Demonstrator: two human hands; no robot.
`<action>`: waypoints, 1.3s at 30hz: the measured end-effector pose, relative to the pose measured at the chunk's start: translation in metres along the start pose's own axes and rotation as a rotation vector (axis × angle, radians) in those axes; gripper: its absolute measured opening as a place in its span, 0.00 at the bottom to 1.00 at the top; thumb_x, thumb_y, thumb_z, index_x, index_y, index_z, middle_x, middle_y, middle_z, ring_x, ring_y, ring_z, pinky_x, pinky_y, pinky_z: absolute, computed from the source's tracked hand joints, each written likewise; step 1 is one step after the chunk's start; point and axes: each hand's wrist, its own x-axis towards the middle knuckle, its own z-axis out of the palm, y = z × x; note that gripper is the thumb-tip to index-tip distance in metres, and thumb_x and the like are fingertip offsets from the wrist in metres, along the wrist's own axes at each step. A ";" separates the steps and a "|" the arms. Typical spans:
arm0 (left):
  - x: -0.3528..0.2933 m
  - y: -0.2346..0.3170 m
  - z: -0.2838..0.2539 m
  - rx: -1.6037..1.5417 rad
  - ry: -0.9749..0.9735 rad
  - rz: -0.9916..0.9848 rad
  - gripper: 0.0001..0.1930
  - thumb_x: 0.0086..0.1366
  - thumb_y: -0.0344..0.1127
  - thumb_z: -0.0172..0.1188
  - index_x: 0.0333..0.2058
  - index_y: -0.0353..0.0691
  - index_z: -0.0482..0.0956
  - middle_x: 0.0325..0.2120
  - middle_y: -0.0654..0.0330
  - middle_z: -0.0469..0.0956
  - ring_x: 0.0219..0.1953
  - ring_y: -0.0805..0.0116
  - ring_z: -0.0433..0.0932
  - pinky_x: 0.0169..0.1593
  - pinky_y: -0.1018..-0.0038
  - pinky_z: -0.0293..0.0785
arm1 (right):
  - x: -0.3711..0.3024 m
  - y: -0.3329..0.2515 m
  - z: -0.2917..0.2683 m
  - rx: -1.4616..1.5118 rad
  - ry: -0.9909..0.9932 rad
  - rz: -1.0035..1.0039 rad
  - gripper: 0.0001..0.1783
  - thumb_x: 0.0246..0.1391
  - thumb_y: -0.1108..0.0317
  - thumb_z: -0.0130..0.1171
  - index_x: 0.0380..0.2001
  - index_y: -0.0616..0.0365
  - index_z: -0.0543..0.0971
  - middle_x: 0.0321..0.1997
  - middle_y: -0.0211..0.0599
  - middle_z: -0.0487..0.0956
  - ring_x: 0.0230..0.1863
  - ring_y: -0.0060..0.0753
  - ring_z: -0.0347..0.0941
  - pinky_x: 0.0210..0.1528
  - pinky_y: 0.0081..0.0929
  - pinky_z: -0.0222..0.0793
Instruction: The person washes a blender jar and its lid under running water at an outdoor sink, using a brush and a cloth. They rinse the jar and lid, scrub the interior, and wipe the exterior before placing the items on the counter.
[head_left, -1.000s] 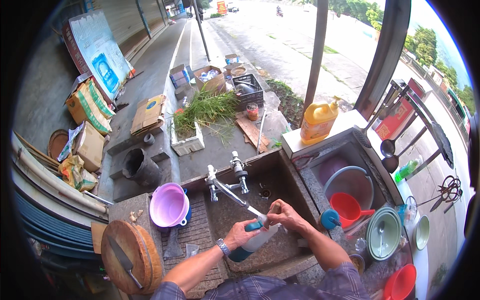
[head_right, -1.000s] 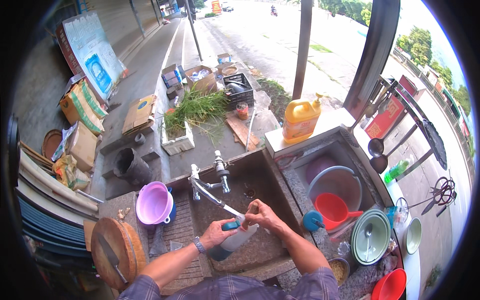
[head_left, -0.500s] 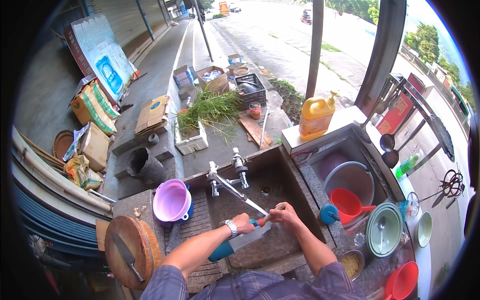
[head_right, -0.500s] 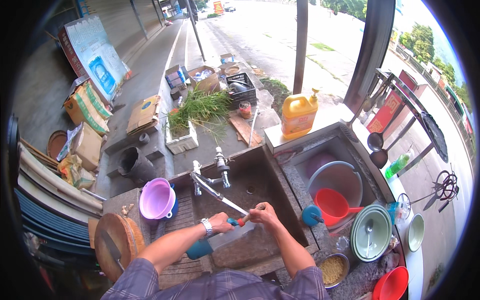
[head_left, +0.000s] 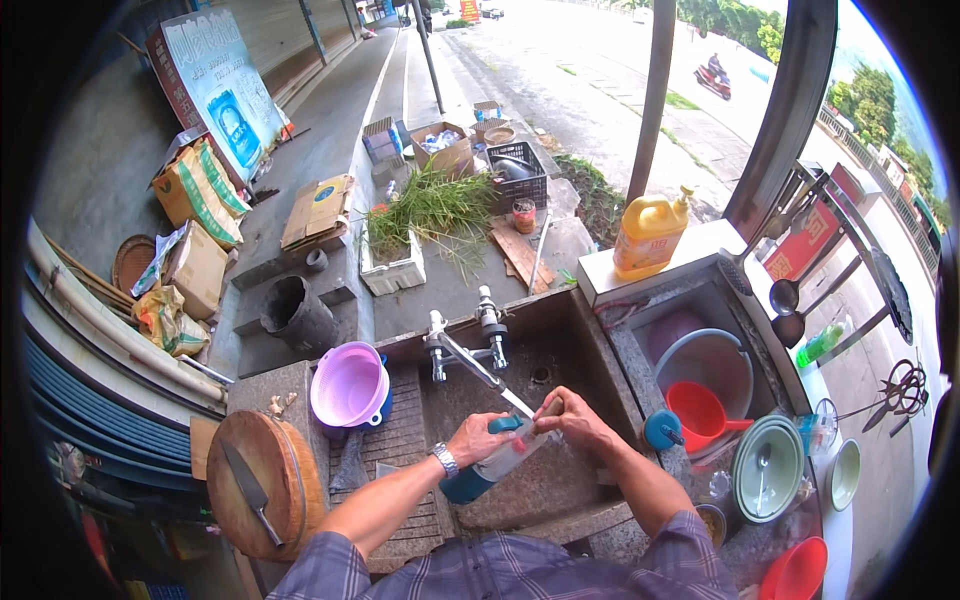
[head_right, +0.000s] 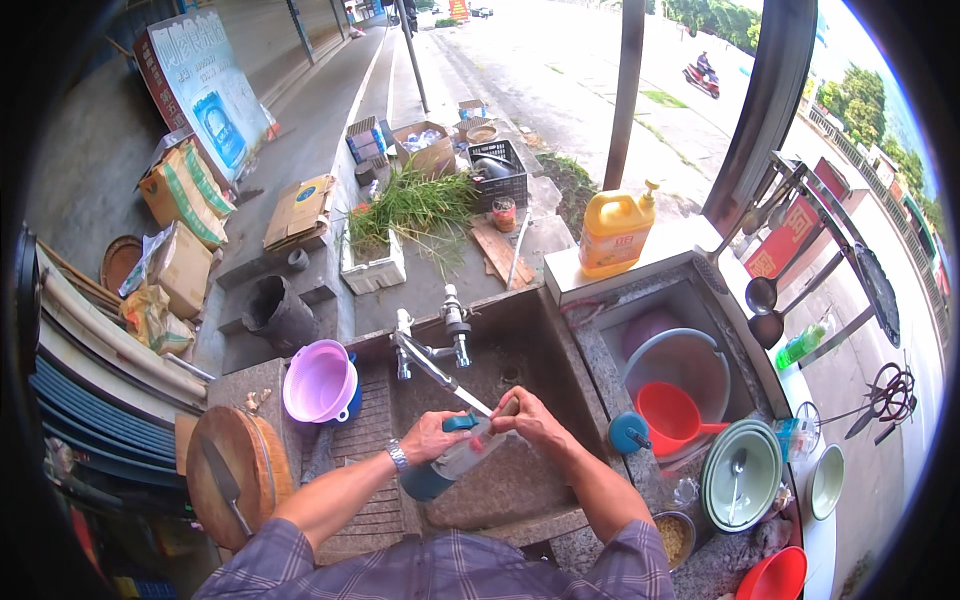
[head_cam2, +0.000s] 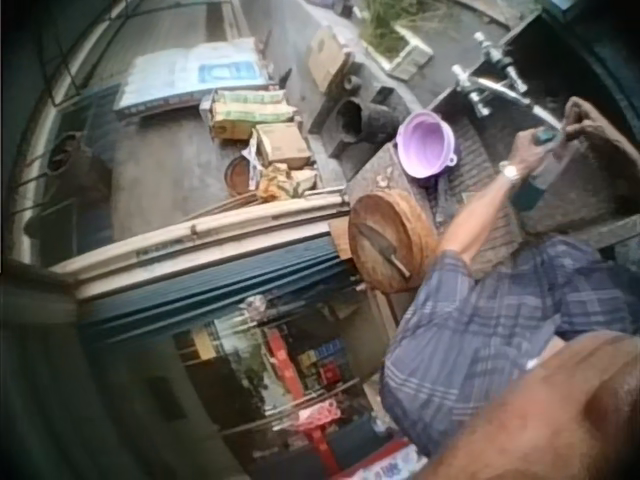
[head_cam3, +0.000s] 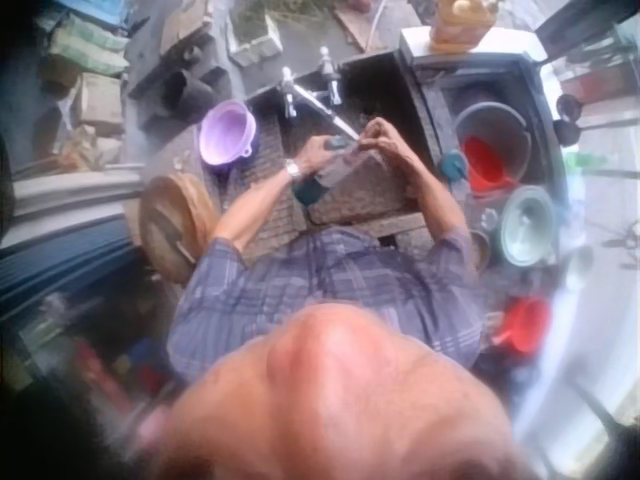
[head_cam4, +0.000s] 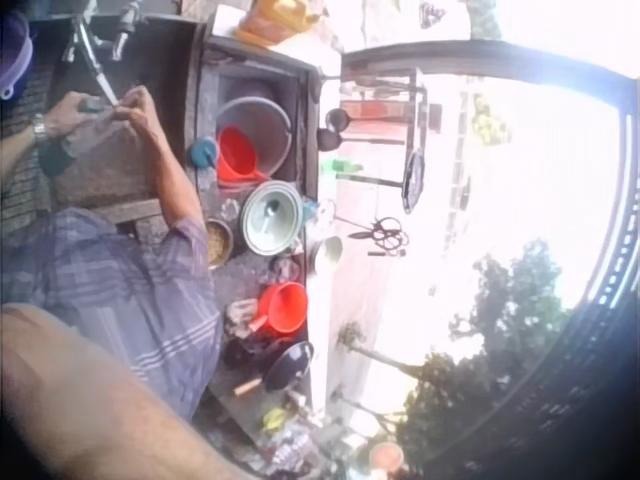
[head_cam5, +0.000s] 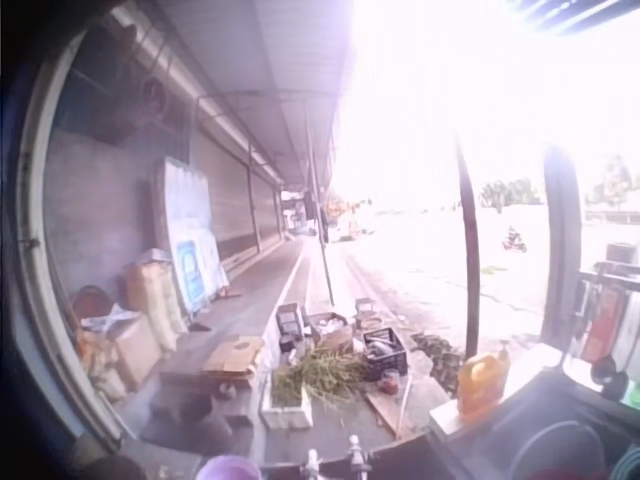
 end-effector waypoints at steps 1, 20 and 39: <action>0.000 -0.001 0.003 -0.024 0.040 0.019 0.26 0.61 0.45 0.66 0.52 0.33 0.78 0.44 0.50 0.83 0.45 0.68 0.81 0.50 0.71 0.75 | 0.003 -0.006 0.002 0.020 0.003 -0.020 0.18 0.47 0.74 0.69 0.38 0.60 0.71 0.37 0.38 0.83 0.39 0.28 0.79 0.44 0.27 0.75; 0.000 0.004 -0.004 -0.240 0.083 -0.086 0.14 0.62 0.40 0.67 0.41 0.36 0.83 0.29 0.65 0.81 0.31 0.79 0.75 0.36 0.76 0.74 | 0.030 -0.009 0.000 0.042 0.057 -0.054 0.18 0.50 0.74 0.67 0.40 0.60 0.69 0.37 0.41 0.80 0.36 0.32 0.80 0.42 0.31 0.78; 0.007 -0.026 0.010 -0.214 0.031 -0.059 0.13 0.62 0.39 0.67 0.41 0.36 0.84 0.32 0.65 0.82 0.35 0.79 0.76 0.39 0.76 0.74 | 0.025 -0.006 0.014 -0.070 0.060 -0.080 0.17 0.49 0.74 0.65 0.39 0.63 0.68 0.30 0.40 0.80 0.32 0.29 0.79 0.37 0.27 0.77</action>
